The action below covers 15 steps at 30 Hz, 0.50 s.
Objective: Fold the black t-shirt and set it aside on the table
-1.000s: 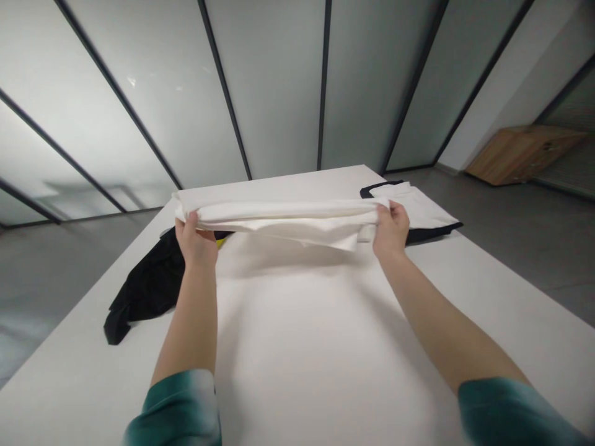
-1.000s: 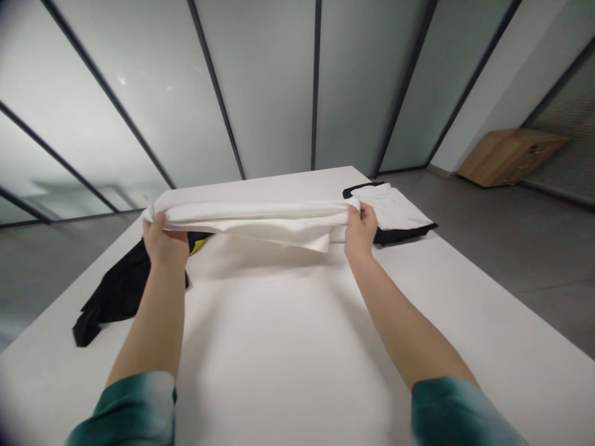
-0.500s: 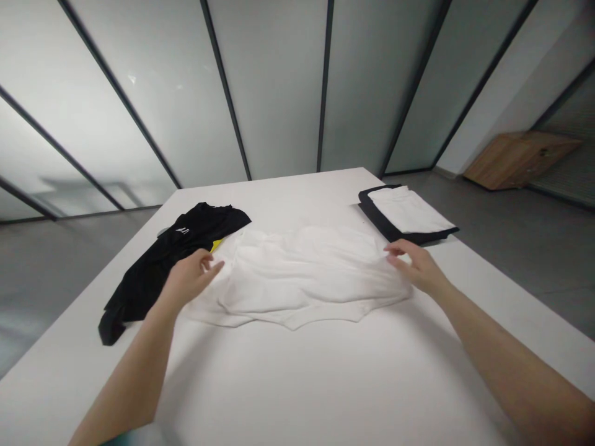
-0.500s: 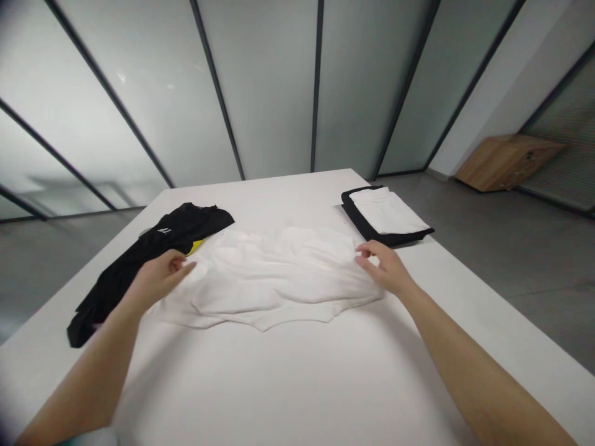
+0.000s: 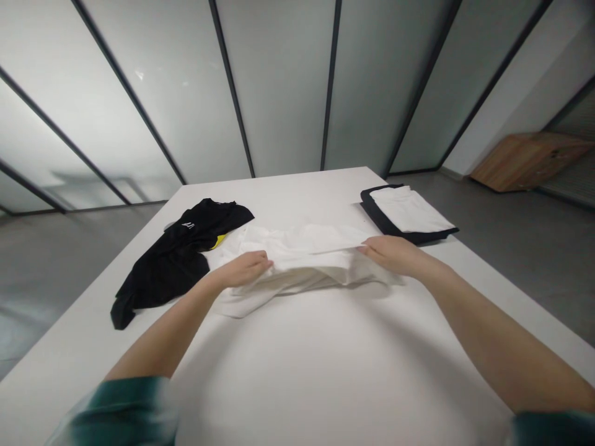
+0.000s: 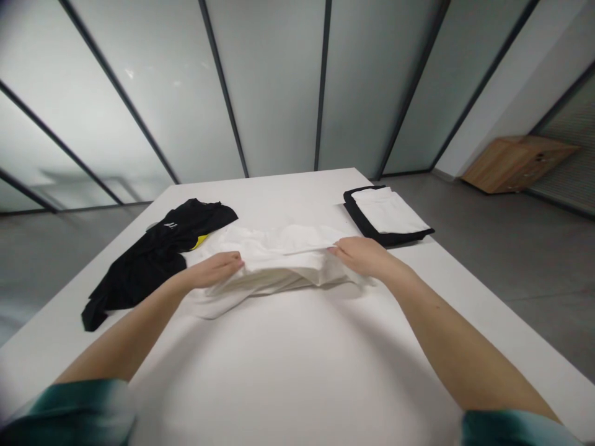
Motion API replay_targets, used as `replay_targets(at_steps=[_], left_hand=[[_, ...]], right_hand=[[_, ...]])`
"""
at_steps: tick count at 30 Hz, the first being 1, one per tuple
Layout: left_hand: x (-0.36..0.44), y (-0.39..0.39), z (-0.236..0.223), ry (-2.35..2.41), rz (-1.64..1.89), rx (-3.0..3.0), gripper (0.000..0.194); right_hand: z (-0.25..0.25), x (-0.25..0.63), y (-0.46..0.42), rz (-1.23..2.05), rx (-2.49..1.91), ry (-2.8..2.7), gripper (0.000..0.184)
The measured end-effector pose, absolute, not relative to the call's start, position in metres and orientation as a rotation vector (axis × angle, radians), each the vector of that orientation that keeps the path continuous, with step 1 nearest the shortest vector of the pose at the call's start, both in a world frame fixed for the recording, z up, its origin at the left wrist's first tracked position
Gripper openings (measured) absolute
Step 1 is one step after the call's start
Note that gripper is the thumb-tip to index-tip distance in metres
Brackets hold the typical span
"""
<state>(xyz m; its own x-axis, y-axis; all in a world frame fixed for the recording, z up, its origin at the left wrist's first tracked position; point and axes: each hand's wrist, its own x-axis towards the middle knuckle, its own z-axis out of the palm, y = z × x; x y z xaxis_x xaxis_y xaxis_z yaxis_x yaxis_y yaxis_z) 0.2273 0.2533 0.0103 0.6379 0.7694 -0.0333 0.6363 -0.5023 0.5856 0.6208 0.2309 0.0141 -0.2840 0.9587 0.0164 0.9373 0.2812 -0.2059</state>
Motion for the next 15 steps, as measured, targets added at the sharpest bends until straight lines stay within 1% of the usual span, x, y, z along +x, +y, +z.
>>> replay_targets(at_steps=[3,5,6,8,9,11,13,15], left_hand=[[0.238,0.266,0.033,1.190,0.852,1.985,0.053],[0.259,0.266,0.039,1.137,1.131,1.840,0.054],[0.273,0.263,0.038,1.077,1.185,1.837,0.051],[0.300,0.255,0.030,0.966,1.144,1.958,0.048],[0.309,0.250,0.023,0.959,1.100,2.008,0.049],[0.312,0.242,0.009,1.031,1.043,1.997,0.045],[0.290,0.234,0.001,1.174,1.108,1.801,0.040],[0.249,0.227,0.007,1.334,1.347,1.483,0.044]], right_hand=[[0.040,0.598,0.240,0.367,-1.590,-1.992,0.049],[0.047,0.565,0.241,0.544,-1.364,-1.731,0.057],[0.048,0.546,0.241,0.649,-1.235,-1.633,0.061],[0.048,0.510,0.237,0.865,-1.000,-1.600,0.066],[0.047,0.497,0.235,0.954,-0.906,-1.654,0.065],[0.042,0.488,0.229,1.085,-0.751,-1.794,0.062],[0.033,0.503,0.224,1.096,-0.710,-1.887,0.057],[0.016,0.536,0.221,0.904,-0.867,-1.842,0.049]])
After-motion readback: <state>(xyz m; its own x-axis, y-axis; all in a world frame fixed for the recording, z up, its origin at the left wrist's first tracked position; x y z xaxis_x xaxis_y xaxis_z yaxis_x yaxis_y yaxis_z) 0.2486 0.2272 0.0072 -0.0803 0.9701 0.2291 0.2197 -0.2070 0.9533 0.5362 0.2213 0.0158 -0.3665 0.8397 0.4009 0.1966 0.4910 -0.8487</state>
